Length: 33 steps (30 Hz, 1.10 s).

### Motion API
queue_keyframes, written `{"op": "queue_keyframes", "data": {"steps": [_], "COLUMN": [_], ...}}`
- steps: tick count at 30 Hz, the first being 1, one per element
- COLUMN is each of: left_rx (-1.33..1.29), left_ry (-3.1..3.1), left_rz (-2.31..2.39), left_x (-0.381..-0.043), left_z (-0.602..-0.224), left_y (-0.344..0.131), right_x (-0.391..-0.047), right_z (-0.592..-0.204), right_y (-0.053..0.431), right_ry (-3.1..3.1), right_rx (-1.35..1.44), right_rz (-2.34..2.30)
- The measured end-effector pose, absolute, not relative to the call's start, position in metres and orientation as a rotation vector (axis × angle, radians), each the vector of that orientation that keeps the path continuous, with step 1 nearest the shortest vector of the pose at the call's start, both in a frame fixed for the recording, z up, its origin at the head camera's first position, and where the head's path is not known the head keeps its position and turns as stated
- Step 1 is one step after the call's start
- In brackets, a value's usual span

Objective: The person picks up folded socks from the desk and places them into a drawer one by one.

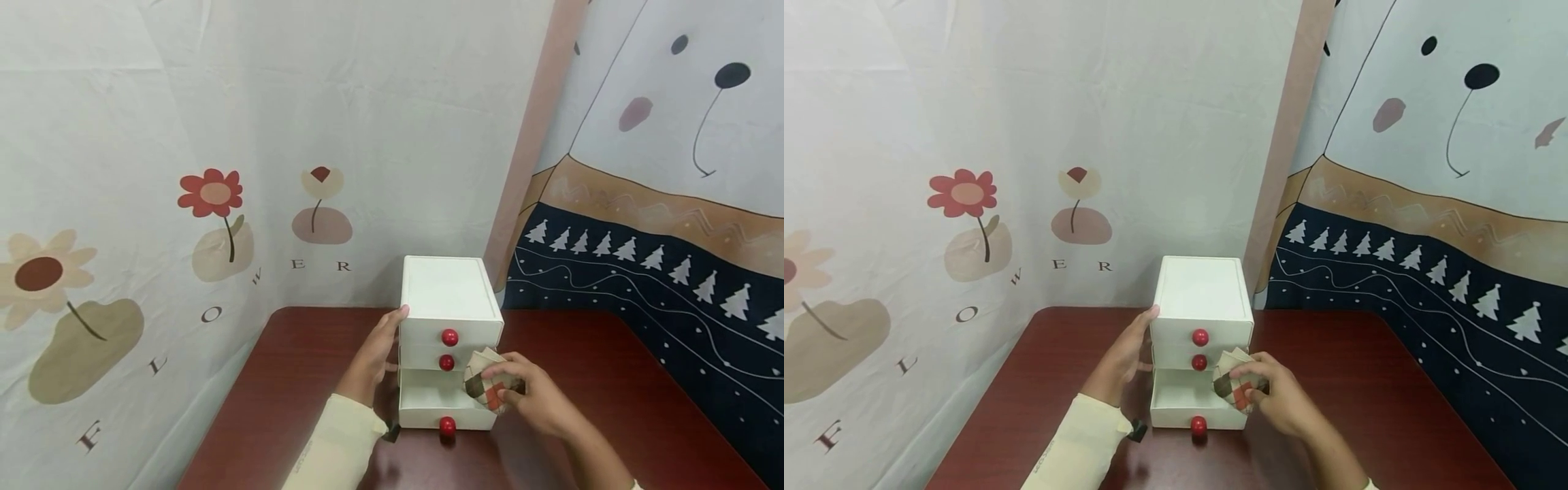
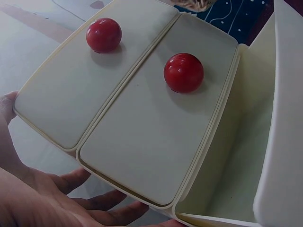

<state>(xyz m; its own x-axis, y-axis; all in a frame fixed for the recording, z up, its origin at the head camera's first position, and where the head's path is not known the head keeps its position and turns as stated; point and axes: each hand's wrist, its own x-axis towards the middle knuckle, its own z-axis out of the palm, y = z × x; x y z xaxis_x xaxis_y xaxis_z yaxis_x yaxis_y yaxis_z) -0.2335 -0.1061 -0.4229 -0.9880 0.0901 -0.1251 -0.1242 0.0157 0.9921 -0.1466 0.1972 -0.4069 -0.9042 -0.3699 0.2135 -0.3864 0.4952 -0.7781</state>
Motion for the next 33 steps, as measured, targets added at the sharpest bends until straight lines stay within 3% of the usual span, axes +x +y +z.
{"op": "queue_keyframes", "data": {"steps": [8, 33], "left_rx": [-0.033, -0.016], "left_ry": [2.114, 2.118], "left_rz": [2.101, 2.099], "left_x": [-0.234, -0.236], "left_z": [-0.423, -0.422], "left_y": [-0.105, -0.107], "right_x": [-0.158, -0.174], "right_z": [-0.422, -0.463], "right_y": [0.183, 0.157], "right_ry": [-2.586, -2.616], "right_rx": [0.814, 0.783], "right_rz": [1.464, 1.194]}}
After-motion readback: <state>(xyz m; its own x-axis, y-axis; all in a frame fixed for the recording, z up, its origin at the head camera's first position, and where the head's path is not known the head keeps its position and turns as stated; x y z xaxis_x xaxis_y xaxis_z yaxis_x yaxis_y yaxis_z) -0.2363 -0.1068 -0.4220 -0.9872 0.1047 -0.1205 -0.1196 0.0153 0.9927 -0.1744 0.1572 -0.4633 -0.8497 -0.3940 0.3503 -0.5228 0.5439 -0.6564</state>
